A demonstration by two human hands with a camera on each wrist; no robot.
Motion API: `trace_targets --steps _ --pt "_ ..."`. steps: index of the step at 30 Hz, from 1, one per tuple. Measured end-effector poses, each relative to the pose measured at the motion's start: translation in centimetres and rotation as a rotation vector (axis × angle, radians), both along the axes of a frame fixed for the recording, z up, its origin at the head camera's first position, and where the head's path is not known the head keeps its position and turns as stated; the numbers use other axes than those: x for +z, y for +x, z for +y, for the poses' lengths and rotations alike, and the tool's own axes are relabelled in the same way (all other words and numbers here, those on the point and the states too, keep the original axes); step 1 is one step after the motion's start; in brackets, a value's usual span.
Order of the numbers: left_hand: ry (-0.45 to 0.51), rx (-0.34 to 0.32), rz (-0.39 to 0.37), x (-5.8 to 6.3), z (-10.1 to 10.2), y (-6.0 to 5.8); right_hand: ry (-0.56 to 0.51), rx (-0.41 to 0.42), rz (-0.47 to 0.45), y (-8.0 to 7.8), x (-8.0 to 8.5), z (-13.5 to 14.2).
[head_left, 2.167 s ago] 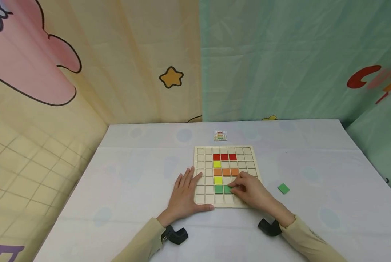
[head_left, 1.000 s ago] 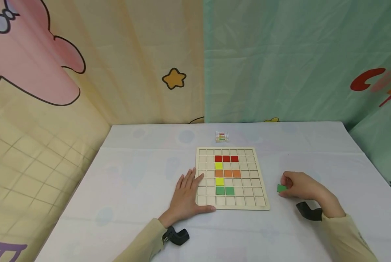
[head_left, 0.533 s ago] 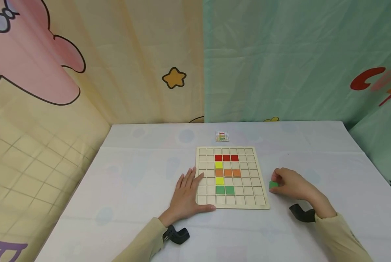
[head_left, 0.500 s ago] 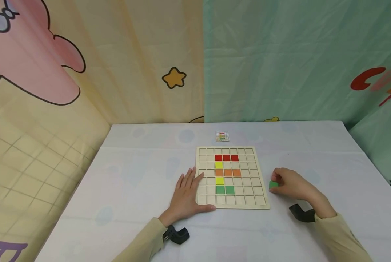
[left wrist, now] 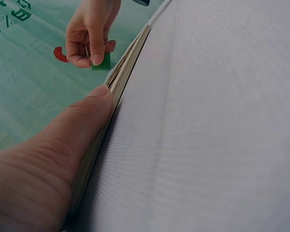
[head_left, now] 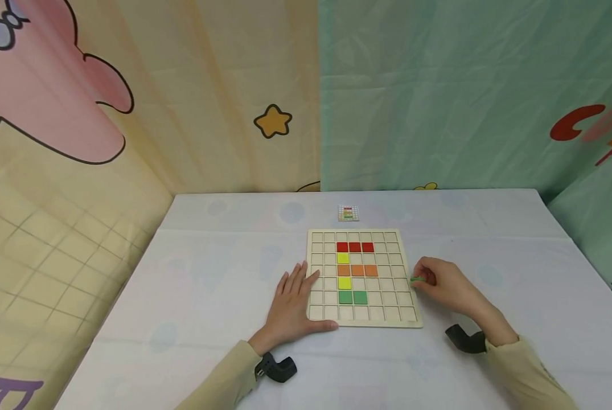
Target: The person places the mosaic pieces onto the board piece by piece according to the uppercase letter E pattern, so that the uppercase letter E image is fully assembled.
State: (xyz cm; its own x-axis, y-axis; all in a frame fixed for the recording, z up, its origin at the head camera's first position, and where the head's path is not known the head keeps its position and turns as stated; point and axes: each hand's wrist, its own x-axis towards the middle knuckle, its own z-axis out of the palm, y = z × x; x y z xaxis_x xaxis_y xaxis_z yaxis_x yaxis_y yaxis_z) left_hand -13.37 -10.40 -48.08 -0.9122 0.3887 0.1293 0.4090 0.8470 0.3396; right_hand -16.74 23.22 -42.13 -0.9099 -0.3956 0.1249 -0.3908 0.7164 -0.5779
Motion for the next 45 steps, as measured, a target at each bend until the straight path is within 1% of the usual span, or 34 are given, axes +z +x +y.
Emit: trace_targets --steps 3,5,8,11,12,14,20,28,32,38,45 --pt "-0.003 0.000 0.003 0.0 0.0 0.0 -0.076 0.006 0.023 0.3 -0.3 -1.3" --pt "-0.005 0.000 0.007 -0.1 -0.1 0.0 -0.139 0.026 0.017 0.5 -0.6 -2.1" --pt "-0.009 0.002 0.005 0.0 0.0 0.1 -0.216 0.095 -0.048 0.8 -1.2 -3.1" --pt "-0.009 0.002 0.003 0.0 0.0 0.1 -0.247 0.150 -0.121 1.0 -1.8 -3.7" --pt "-0.008 0.003 0.001 0.0 0.0 0.2 -0.247 0.162 -0.130 1.1 -2.0 -3.9" --pt "-0.007 0.003 0.000 0.0 0.0 0.2 -0.241 0.158 -0.129 1.2 -2.3 -4.3" --pt "-0.022 0.007 0.009 0.1 -0.1 0.4 -0.230 0.144 -0.078 1.4 -2.9 -5.3" --pt "-0.009 0.001 0.031 0.2 -0.2 0.4 -0.173 0.155 0.005 1.5 -2.9 -5.5" --pt "-0.003 -0.002 0.032 0.1 -0.1 0.4 -0.155 0.150 0.018 1.6 -3.0 -5.4" --pt "-0.004 -0.002 0.015 0.1 -0.1 0.4 -0.152 0.161 -0.025 1.3 -3.2 -5.0" --pt "-0.016 0.004 0.008 0.1 -0.1 0.3 -0.185 0.165 -0.124 0.8 -2.9 -4.2"
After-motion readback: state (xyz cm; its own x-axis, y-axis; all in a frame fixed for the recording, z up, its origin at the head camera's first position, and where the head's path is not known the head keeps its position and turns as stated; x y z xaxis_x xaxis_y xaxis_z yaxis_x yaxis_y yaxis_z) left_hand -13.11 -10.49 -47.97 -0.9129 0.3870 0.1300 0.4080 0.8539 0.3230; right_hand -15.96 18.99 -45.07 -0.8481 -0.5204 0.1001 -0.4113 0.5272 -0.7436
